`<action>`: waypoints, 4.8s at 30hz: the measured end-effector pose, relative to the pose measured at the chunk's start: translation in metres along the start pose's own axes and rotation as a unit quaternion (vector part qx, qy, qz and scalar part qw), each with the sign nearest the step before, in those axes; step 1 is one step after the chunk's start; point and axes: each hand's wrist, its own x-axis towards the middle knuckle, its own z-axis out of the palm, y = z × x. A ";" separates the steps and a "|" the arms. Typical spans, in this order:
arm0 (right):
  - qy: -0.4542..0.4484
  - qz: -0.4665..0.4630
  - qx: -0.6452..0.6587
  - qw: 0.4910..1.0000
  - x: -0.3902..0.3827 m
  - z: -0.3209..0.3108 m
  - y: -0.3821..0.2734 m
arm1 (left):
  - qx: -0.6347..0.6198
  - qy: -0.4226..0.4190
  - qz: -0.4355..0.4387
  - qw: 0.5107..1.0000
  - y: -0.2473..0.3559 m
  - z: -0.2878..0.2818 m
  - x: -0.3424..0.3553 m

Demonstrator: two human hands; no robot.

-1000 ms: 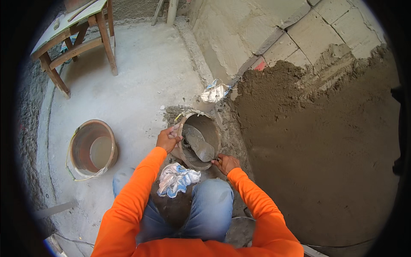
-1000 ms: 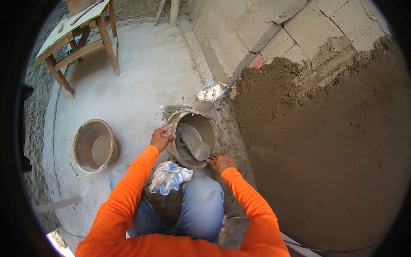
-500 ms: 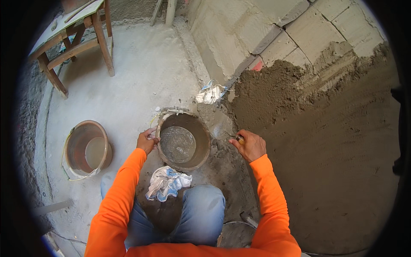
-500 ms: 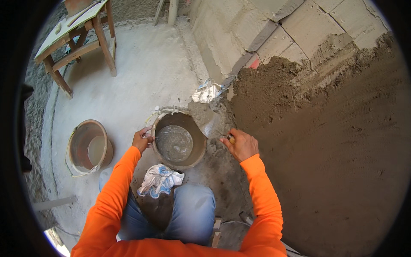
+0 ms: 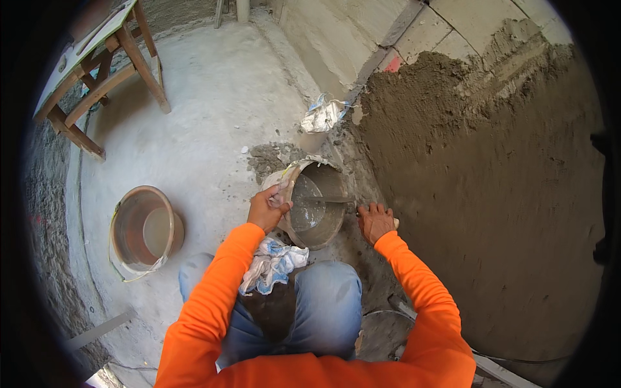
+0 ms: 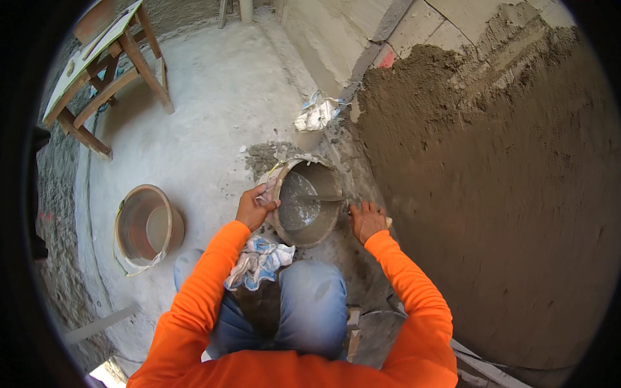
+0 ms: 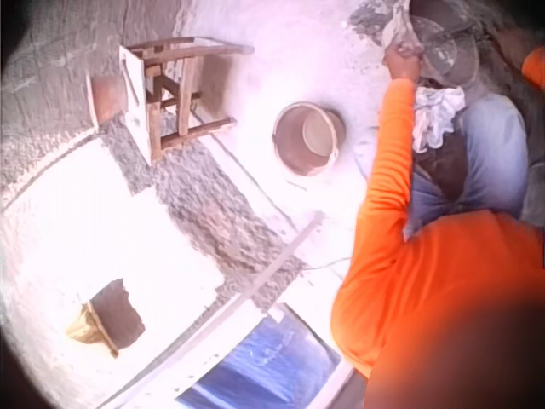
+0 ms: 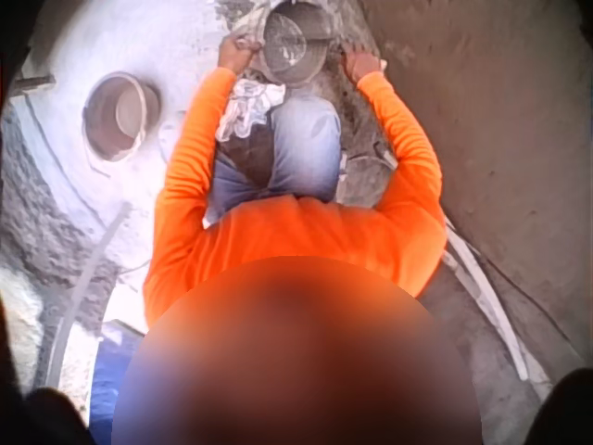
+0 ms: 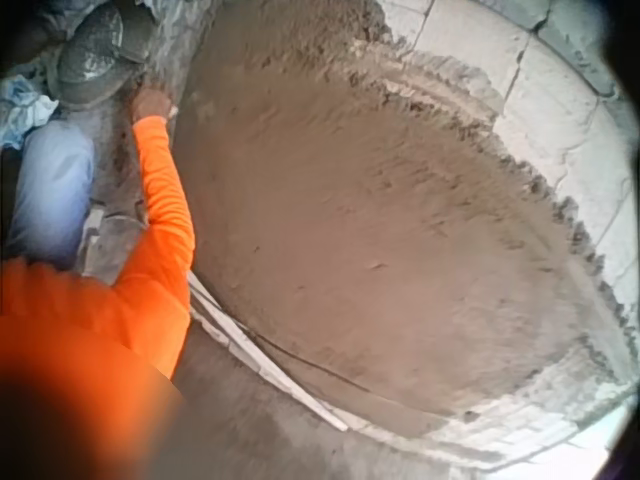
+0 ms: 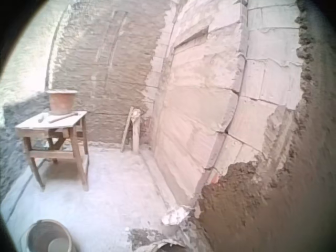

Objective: The person scoops cement from a bucket with a trowel and applies it to a wall, smoothing the surface. They use a straight edge to level the applied cement and continue the process of scooping and applying.

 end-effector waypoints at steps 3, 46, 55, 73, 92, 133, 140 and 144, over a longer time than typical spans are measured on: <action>0.032 0.008 -0.038 0.999 -0.008 0.022 0.000 | 0.049 -0.020 0.059 0.997 -0.001 0.007 -0.001; 0.031 0.084 0.287 0.954 -0.007 0.075 -0.081 | 0.027 -0.041 0.032 0.998 0.009 0.020 -0.010; 0.104 0.164 0.462 0.866 -0.012 0.071 -0.057 | -0.042 0.028 -0.025 0.998 0.006 -0.016 0.009; 0.141 0.382 0.396 0.823 0.218 0.108 0.032 | 0.105 0.225 -0.173 0.953 -0.042 -0.095 0.025; -0.085 0.306 0.732 0.603 0.284 0.007 0.090 | 0.138 0.267 -0.224 0.927 -0.074 -0.107 0.037; 0.045 -0.021 -0.037 0.998 0.064 0.020 -0.036 | 0.142 0.087 -0.096 0.981 -0.021 -0.043 0.043; -0.048 0.046 0.246 0.967 0.038 0.050 -0.060 | 0.127 0.022 -0.036 0.991 0.019 0.014 0.018; 0.026 0.070 0.413 0.908 0.016 0.062 -0.054 | 0.175 0.077 -0.040 0.981 0.015 0.007 0.025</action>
